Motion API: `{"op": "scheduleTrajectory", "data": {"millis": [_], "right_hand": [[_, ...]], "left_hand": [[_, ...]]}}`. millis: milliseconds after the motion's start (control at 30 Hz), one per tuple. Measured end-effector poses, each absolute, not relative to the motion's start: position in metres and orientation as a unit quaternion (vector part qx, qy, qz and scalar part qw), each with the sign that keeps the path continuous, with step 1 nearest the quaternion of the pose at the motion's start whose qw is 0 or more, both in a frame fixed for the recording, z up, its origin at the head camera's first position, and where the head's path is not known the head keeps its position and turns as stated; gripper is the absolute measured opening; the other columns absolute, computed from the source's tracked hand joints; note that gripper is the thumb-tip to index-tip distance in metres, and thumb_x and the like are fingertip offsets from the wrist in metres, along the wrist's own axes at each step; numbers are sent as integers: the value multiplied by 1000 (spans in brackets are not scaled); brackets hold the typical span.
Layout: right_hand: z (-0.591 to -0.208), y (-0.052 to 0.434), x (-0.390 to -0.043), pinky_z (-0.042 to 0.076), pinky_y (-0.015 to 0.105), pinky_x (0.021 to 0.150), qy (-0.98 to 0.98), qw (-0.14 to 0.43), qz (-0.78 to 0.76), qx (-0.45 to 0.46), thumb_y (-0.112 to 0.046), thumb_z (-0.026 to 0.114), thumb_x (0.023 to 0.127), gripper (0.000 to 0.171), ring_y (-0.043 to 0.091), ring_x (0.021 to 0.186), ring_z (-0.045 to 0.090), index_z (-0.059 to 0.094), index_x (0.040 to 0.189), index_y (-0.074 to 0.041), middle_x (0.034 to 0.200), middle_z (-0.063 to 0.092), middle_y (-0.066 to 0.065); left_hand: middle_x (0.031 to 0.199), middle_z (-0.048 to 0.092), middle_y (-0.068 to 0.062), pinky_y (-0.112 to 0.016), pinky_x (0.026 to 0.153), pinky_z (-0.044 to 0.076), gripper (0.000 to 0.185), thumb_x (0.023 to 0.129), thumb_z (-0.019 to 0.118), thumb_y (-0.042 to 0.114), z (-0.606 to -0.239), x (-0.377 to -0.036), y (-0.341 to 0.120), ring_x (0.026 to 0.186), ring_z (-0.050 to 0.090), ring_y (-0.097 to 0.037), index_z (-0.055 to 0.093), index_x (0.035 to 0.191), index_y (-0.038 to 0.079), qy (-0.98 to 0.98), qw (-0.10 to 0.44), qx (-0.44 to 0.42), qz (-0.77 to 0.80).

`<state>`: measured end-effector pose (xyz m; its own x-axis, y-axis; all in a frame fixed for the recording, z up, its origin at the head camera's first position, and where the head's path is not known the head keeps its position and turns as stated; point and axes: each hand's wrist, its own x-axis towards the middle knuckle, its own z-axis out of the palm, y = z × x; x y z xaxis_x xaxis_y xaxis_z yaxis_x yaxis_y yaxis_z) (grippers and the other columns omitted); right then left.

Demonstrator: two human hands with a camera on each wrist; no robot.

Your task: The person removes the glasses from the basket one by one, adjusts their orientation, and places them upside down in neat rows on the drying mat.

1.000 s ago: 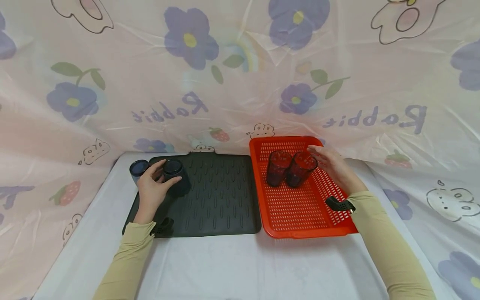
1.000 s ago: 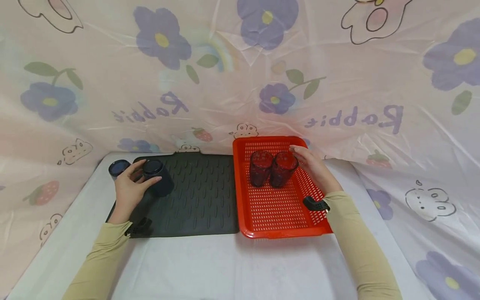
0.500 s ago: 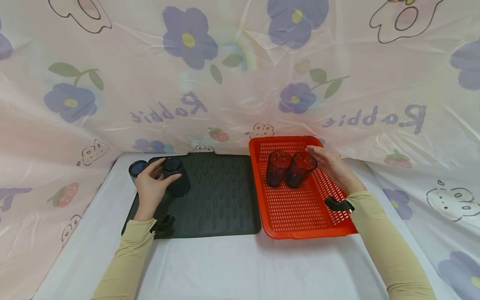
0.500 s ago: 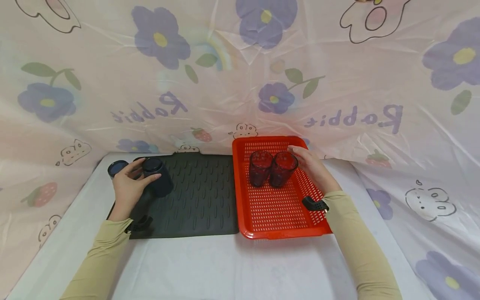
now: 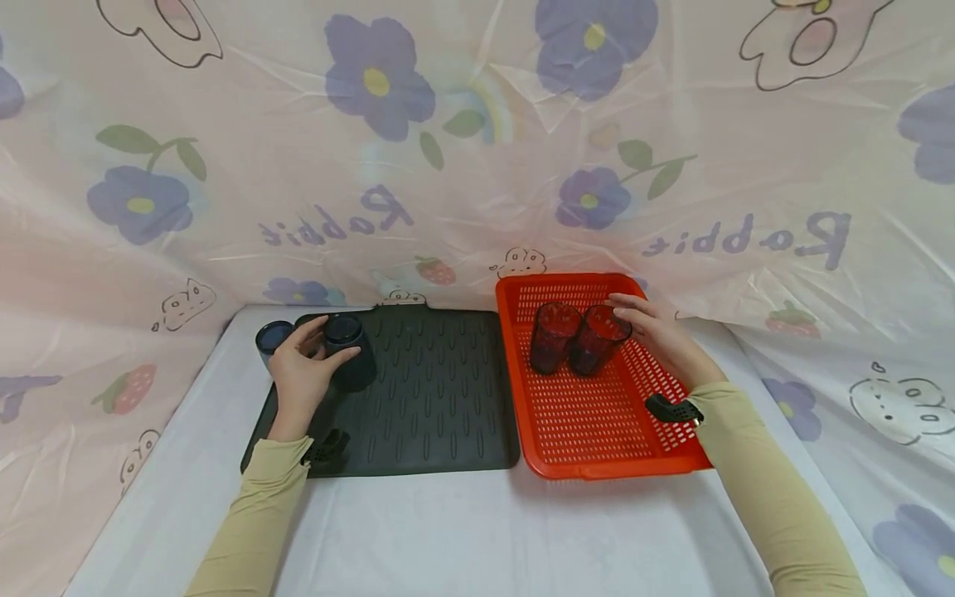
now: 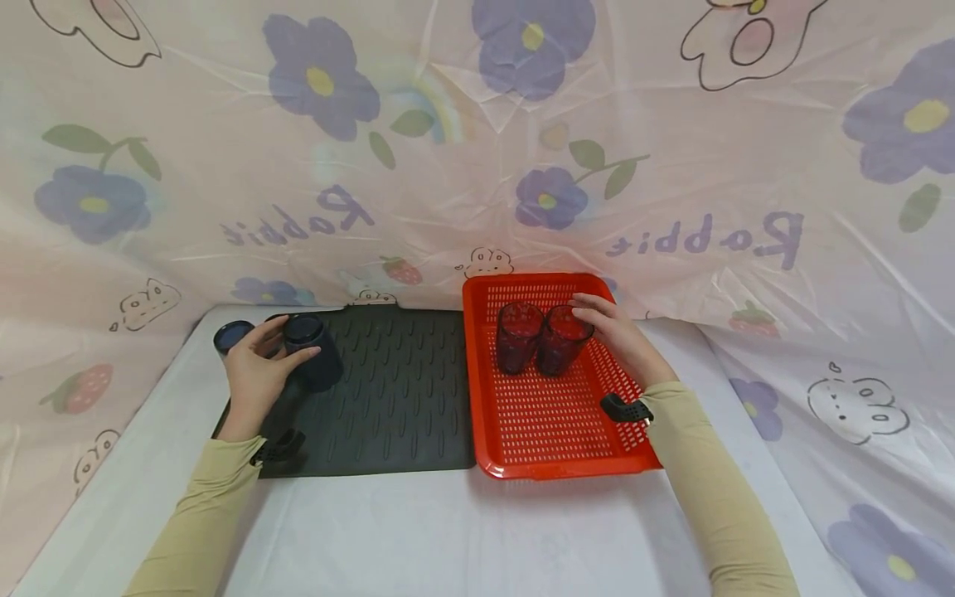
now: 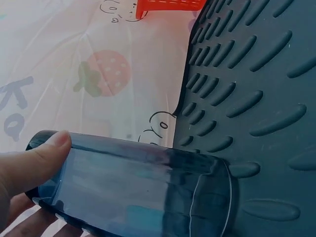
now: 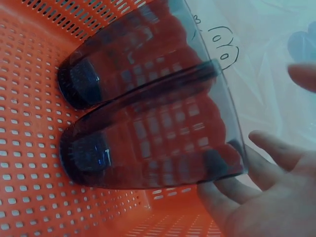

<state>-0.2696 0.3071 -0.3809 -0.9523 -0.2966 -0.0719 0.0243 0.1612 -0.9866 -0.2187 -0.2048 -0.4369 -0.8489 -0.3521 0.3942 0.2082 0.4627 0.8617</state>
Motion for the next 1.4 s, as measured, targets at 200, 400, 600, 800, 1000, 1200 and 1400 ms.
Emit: {"op": "scheduleTrajectory", "data": {"millis": [200, 400, 600, 800, 1000, 1200, 1400], "right_hand": [[-384, 308, -268, 11, 56, 113, 791, 147, -588, -82, -26, 64, 94, 76, 34, 141, 14, 20, 152, -6, 156, 17, 13], [-387, 308, -268, 20, 58, 110, 813, 162, -552, -96, -22, 72, 87, 83, 39, 138, 21, 22, 152, -9, 152, 24, 17], [-391, 308, -271, 37, 38, 105, 806, 166, -557, -110, -15, 73, 86, 82, 39, 136, 28, 23, 151, -9, 149, 31, 19], [-388, 306, -269, 45, 27, 94, 818, 161, -542, -109, -15, 76, 84, 83, 39, 133, 33, 26, 149, -9, 145, 36, 20], [-380, 303, -265, 40, 51, 99, 855, 128, -494, -93, -21, 77, 83, 84, 40, 129, 37, 27, 148, -6, 145, 34, 21], [-381, 302, -266, 40, 54, 98, 884, 92, -451, -81, -28, 79, 81, 86, 39, 126, 42, 29, 147, -5, 142, 39, 23], [-384, 304, -265, 42, 53, 97, 894, 75, -435, -80, -32, 81, 78, 88, 38, 123, 45, 32, 145, -2, 138, 45, 23]], "left_hand": [[124, 60, -10, -45, 93, 48, 65, 69, 87, 10, -439, -218, -204, 114, 58, -28, 61, 129, 11, -810, 260, 49, -524], [129, 57, -8, -43, 96, 46, 65, 73, 85, 8, -438, -212, -205, 119, 55, -26, 58, 133, 11, -793, 235, 58, -559], [130, 57, -9, -45, 98, 45, 64, 75, 82, 7, -437, -208, -206, 121, 53, -26, 57, 134, 9, -783, 221, 59, -579], [129, 58, -10, -48, 96, 45, 63, 76, 82, 8, -440, -208, -204, 121, 53, -26, 58, 134, 12, -779, 239, 64, -576], [127, 59, -10, -49, 94, 46, 61, 77, 82, 10, -442, -208, -203, 120, 54, -27, 58, 133, 12, -784, 258, 68, -561], [127, 58, -12, -51, 94, 46, 61, 78, 81, 10, -439, -206, -202, 119, 54, -29, 57, 134, 11, -785, 256, 68, -559], [127, 58, -10, -48, 95, 46, 62, 77, 81, 11, -440, -207, -202, 120, 53, -26, 57, 134, 13, -786, 249, 74, -561]]}}
